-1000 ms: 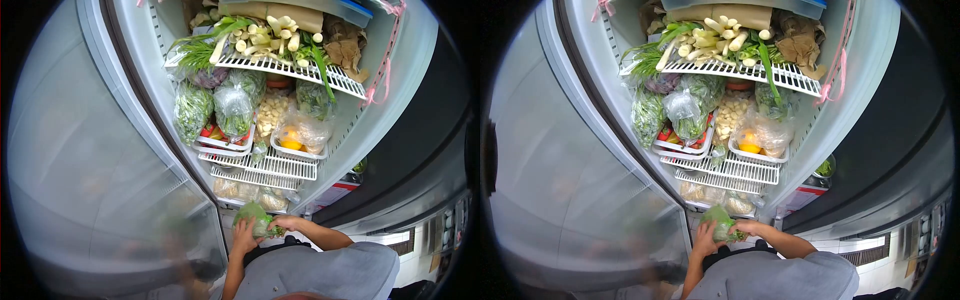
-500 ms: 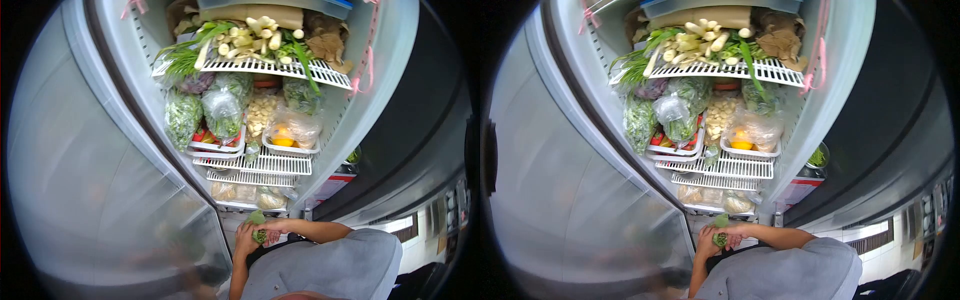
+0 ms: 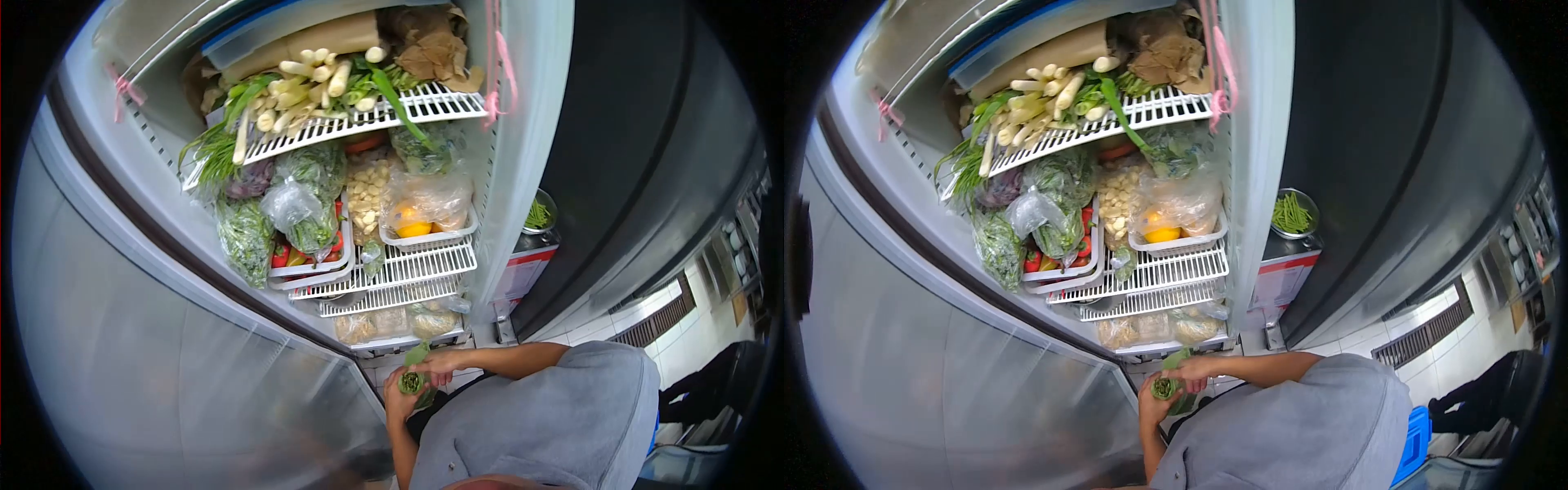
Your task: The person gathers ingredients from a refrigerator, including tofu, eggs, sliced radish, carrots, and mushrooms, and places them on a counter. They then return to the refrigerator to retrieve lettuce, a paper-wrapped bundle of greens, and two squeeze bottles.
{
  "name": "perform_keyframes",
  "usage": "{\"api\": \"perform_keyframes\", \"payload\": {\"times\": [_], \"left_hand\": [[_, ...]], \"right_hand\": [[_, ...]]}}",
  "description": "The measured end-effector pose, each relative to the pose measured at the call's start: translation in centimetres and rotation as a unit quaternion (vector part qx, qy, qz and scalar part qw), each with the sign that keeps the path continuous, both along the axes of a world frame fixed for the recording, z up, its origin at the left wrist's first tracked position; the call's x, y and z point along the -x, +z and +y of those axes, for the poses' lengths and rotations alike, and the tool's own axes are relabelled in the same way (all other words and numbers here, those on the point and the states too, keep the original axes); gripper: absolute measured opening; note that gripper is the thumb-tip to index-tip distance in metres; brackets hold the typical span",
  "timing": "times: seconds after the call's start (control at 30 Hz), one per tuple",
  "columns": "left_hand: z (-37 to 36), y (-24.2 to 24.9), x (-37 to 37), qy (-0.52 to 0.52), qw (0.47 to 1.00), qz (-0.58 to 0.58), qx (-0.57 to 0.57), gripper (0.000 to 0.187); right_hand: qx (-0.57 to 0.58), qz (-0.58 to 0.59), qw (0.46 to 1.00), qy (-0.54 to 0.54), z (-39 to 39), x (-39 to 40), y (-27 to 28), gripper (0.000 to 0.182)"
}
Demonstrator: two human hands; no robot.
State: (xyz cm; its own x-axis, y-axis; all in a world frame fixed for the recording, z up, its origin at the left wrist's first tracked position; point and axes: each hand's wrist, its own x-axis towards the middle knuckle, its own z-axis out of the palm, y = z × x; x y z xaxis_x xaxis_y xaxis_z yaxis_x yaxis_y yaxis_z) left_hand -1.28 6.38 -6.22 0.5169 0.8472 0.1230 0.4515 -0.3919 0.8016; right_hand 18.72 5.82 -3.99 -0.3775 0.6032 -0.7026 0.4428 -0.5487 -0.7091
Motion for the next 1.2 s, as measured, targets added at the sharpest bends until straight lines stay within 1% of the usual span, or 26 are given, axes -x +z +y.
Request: {"api": "perform_keyframes", "payload": {"times": [0.07, 0.1, 0.13, 0.17, 0.2, 0.23, 0.3, 0.33, 0.43, 0.47, 0.53, 0.57, 0.6, 0.67, 0.7, 0.77, 0.8, 0.83, 0.87, 0.9, 1.0, 1.07, 1.13, 1.2], "left_hand": [[-0.1, -0.7, 0.3, -0.007, 1.000, 0.016, 0.004, 0.055], [-0.1, -0.8, 0.4, -0.006, 1.000, 0.020, 0.006, 0.055], [0.0, -0.9, 0.3, -0.006, 1.000, 0.021, 0.007, 0.055], [0.0, -1.0, 0.2, -0.013, 1.000, 0.025, 0.005, 0.055], [-0.3, -0.6, 0.1, -0.015, 0.999, 0.017, 0.026, 0.057], [-0.5, -0.2, 0.0, -0.016, 0.999, 0.008, 0.048, 0.059], [-0.6, 0.3, -0.4, -0.025, 0.998, 0.009, 0.048, 0.058], [-0.8, 0.5, -0.3, -0.030, 0.998, 0.008, 0.051, 0.058], [-0.8, -0.3, -0.4, -0.038, 0.997, 0.021, 0.062, 0.058], [-0.8, -0.7, -0.4, -0.043, 0.996, 0.027, 0.068, 0.058], [-1.0, -0.6, -0.4, -0.022, 0.995, 0.024, 0.097, 0.057], [-1.3, -0.3, -0.5, -0.008, 0.997, 0.033, 0.074, 0.057], [-1.2, -0.7, -0.5, -0.012, 0.996, 0.036, 0.078, 0.057], [-1.0, -1.8, -0.2, -0.025, 0.995, -0.003, 0.096, 0.060], [-1.0, -1.7, -0.1, -0.032, 0.994, 0.007, 0.105, 0.060], [-1.2, -1.1, -0.1, -0.005, 0.994, 0.066, 0.085, 0.061], [-1.6, -0.8, -0.1, -0.013, 0.992, 0.078, 0.095, 0.061], [-1.8, -0.5, -0.4, 0.004, 0.991, 0.046, 0.123, 0.060], [-1.9, -0.4, -0.5, 0.025, 0.989, 0.012, 0.149, 0.060], [-1.8, -0.7, -0.5, 0.016, 0.992, 0.009, 0.122, 0.059], [-2.1, -1.1, -0.1, 0.020, 0.993, 0.021, 0.115, 0.059], [-2.3, -0.9, -0.1, 0.025, 0.993, 0.025, 0.112, 0.058], [-2.3, -0.8, 0.1, 0.041, 0.993, 0.026, 0.104, 0.058], [-2.3, -0.7, 0.2, 0.017, 0.993, -0.007, 0.116, 0.056]], "right_hand": [[-0.066, 0.004, 0.998, -0.021, -0.3, -0.4, -0.5, 0.087], [-0.063, 0.014, 0.997, -0.050, -0.4, -0.5, -0.1, 0.069], [-0.063, 0.019, 0.996, -0.058, -0.5, -0.8, 0.2, 0.069], [-0.083, 0.022, 0.995, -0.057, -0.5, -1.1, 0.4, 0.059], [-0.102, 0.024, 0.993, -0.055, -0.6, -1.4, 0.5, 0.050], [-0.104, 0.028, 0.992, -0.061, -0.6, -1.6, 0.5, 0.050], [-0.117, 0.011, 0.991, -0.062, -1.0, -2.0, 0.4, 0.037], [-0.115, 0.017, 0.991, -0.067, -1.2, -2.1, 0.3, 0.037], [-0.141, 0.009, 0.987, -0.071, -2.0, -2.7, -1.0, 0.029], [-0.135, 0.015, 0.988, -0.077, -2.1, -2.9, -1.6, 0.029], [-0.158, -0.008, 0.987, -0.042, -2.5, -2.9, -3.1, 0.027], [-0.176, -0.006, 0.983, -0.045, -2.8, -2.9, -3.9, 0.025], [-0.173, -0.004, 0.984, -0.050, -3.1, -3.1, -3.6, 0.025], [-0.186, -0.023, 0.980, -0.070, -4.1, -3.2, -2.2, 0.022], [-0.269, -0.013, 0.962, -0.046, -4.0, -3.4, -4.9, 0.018], [-0.296, -0.035, 0.954, -0.033, -3.9, -2.9, -8.3, 0.017], [-0.286, -0.026, 0.957, -0.045, -4.1, -2.7, -9.1, 0.017], [-0.301, -0.054, 0.951, -0.035, -4.0, -2.8, -9.5, 0.017], [-0.319, -0.085, 0.944, -0.022, -3.9, -3.0, -9.7, 0.018], [-0.315, -0.084, 0.945, -0.024, -4.0, -3.1, -9.4, 0.018], [-0.327, -0.093, 0.940, -0.027, -4.4, -3.1, -8.8, 0.019], [-0.401, -0.106, 0.909, -0.034, -4.8, -3.0, -8.8, 0.022], [-0.388, -0.103, 0.916, -0.018, -5.2, -3.1, -8.1, 0.024], [-0.374, -0.104, 0.922, -0.003, -5.2, -3.1, -7.1, 0.026]]}}
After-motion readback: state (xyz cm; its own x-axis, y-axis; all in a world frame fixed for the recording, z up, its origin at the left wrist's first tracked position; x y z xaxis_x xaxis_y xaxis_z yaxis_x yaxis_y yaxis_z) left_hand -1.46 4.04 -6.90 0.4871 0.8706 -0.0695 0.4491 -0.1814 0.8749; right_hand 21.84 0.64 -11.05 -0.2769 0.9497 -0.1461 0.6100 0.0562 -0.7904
